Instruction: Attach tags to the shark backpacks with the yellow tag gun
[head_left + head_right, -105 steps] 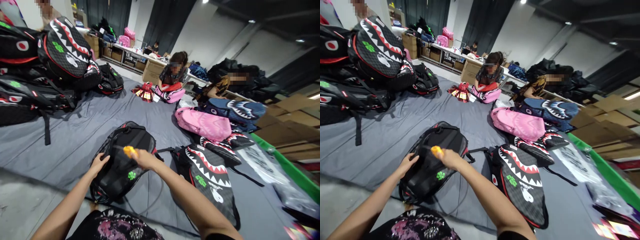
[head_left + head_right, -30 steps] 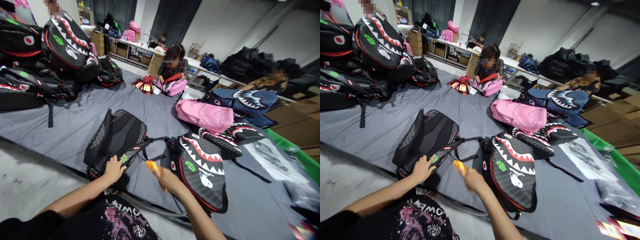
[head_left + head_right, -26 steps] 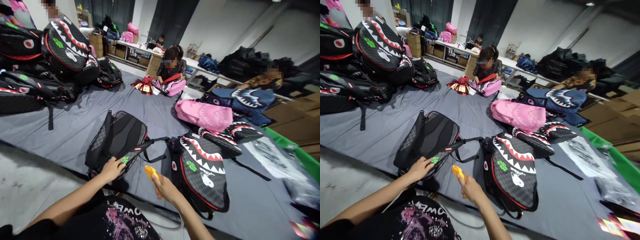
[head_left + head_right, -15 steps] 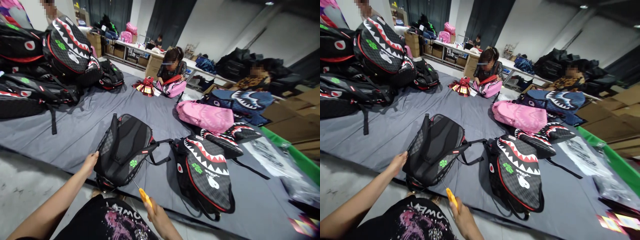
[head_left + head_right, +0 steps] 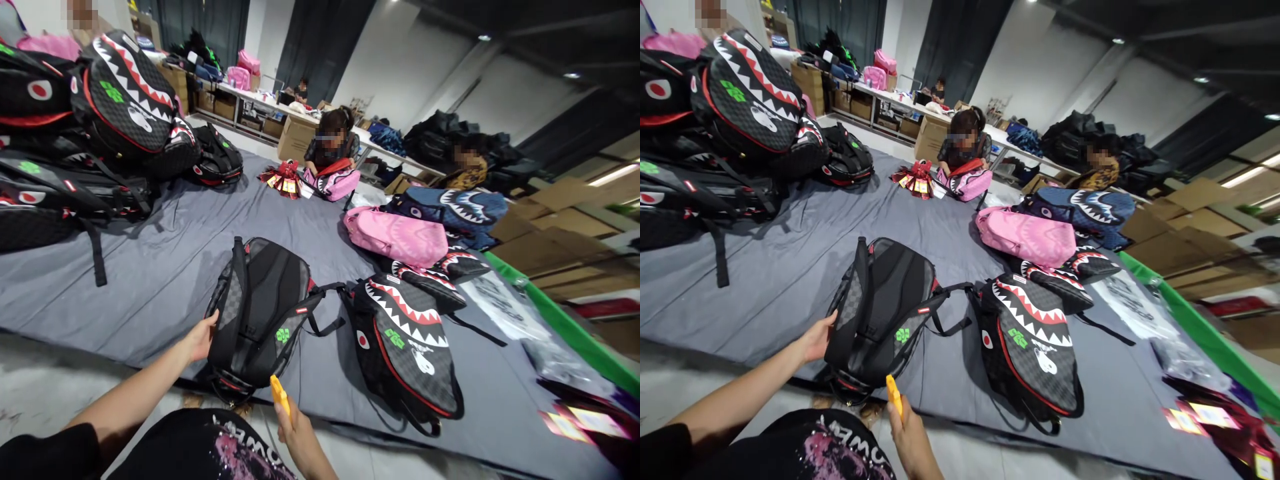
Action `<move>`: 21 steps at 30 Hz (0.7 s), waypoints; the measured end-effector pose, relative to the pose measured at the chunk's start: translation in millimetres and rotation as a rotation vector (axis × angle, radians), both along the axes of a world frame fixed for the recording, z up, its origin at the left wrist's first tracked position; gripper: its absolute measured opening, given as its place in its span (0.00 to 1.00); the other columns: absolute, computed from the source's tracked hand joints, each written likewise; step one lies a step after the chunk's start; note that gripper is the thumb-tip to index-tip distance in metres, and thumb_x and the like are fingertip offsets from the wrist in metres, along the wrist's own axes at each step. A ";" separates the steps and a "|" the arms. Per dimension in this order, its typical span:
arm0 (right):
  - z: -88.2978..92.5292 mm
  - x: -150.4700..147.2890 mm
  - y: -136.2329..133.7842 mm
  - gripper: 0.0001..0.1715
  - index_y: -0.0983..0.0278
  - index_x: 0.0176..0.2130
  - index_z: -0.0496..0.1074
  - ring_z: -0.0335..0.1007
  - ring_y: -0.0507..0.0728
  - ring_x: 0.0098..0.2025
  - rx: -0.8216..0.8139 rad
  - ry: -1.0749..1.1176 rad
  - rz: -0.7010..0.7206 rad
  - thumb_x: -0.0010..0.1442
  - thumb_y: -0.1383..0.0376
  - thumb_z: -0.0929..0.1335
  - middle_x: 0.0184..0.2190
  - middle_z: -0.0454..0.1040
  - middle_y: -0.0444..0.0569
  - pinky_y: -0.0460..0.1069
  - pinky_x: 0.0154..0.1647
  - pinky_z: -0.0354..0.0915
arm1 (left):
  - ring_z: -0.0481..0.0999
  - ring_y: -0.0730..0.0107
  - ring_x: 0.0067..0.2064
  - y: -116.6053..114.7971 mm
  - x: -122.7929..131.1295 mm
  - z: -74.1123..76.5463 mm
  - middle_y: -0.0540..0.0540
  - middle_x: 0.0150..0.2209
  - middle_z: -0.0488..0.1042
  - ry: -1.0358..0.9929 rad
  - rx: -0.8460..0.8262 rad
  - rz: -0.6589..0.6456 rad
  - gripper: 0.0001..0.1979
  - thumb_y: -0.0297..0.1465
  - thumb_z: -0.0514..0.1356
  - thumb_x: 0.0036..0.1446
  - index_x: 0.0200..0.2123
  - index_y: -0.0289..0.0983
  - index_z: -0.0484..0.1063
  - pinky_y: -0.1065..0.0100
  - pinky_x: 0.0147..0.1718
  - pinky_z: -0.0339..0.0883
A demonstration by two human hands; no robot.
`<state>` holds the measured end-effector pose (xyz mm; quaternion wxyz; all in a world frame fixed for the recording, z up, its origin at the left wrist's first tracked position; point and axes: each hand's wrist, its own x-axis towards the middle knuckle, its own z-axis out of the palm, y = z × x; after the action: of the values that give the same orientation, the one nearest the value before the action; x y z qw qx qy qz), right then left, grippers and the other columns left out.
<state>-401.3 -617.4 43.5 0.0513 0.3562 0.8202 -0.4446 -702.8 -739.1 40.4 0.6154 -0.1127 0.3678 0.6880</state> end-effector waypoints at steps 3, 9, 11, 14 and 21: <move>3.3 -7.8 0.9 0.33 0.63 0.52 0.69 0.73 0.57 0.33 -0.007 -0.006 0.013 0.67 0.45 0.53 0.31 0.75 0.48 0.49 0.36 0.65 | 0.82 0.50 0.40 6.6 0.2 -6.9 0.34 0.36 0.81 -0.077 0.079 -0.019 0.30 0.50 0.57 0.60 0.50 0.28 0.73 0.56 0.43 0.74; 11.6 -26.8 -0.7 0.30 0.63 0.52 0.68 0.75 0.58 0.37 0.094 -0.060 0.066 0.68 0.47 0.54 0.35 0.77 0.50 0.48 0.35 0.63 | 0.81 0.46 0.44 20.3 -6.1 -25.0 0.32 0.39 0.81 -0.180 0.148 -0.072 0.35 0.54 0.56 0.57 0.52 0.29 0.72 0.52 0.46 0.73; 15.8 -35.1 -2.5 0.29 0.63 0.52 0.68 0.76 0.59 0.37 0.142 -0.114 0.083 0.68 0.49 0.54 0.35 0.78 0.51 0.48 0.34 0.63 | 0.81 0.46 0.45 21.8 -7.2 -27.5 0.31 0.40 0.81 -0.176 0.179 -0.077 0.37 0.56 0.55 0.57 0.53 0.28 0.71 0.51 0.46 0.72; 23.2 -47.4 -7.1 0.26 0.64 0.53 0.68 0.77 0.60 0.39 0.233 -0.196 0.123 0.69 0.52 0.54 0.36 0.79 0.53 0.48 0.36 0.62 | 0.81 0.46 0.45 22.5 -9.2 -25.7 0.29 0.42 0.80 -0.162 0.233 -0.072 0.38 0.56 0.51 0.59 0.55 0.27 0.70 0.51 0.47 0.72; 14.3 -45.2 -17.7 0.21 0.61 0.53 0.66 0.79 0.60 0.37 0.530 -0.492 -0.149 0.71 0.56 0.54 0.35 0.80 0.53 0.48 0.32 0.60 | 0.79 0.45 0.48 27.8 -6.2 -17.4 0.28 0.44 0.79 -0.199 0.222 -0.056 0.40 0.57 0.50 0.59 0.55 0.25 0.70 0.49 0.50 0.70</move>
<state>-446.6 -635.1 57.8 0.1207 0.5122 0.8418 -0.1202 -709.0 -711.2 23.1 0.6764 -0.1010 0.2297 0.6925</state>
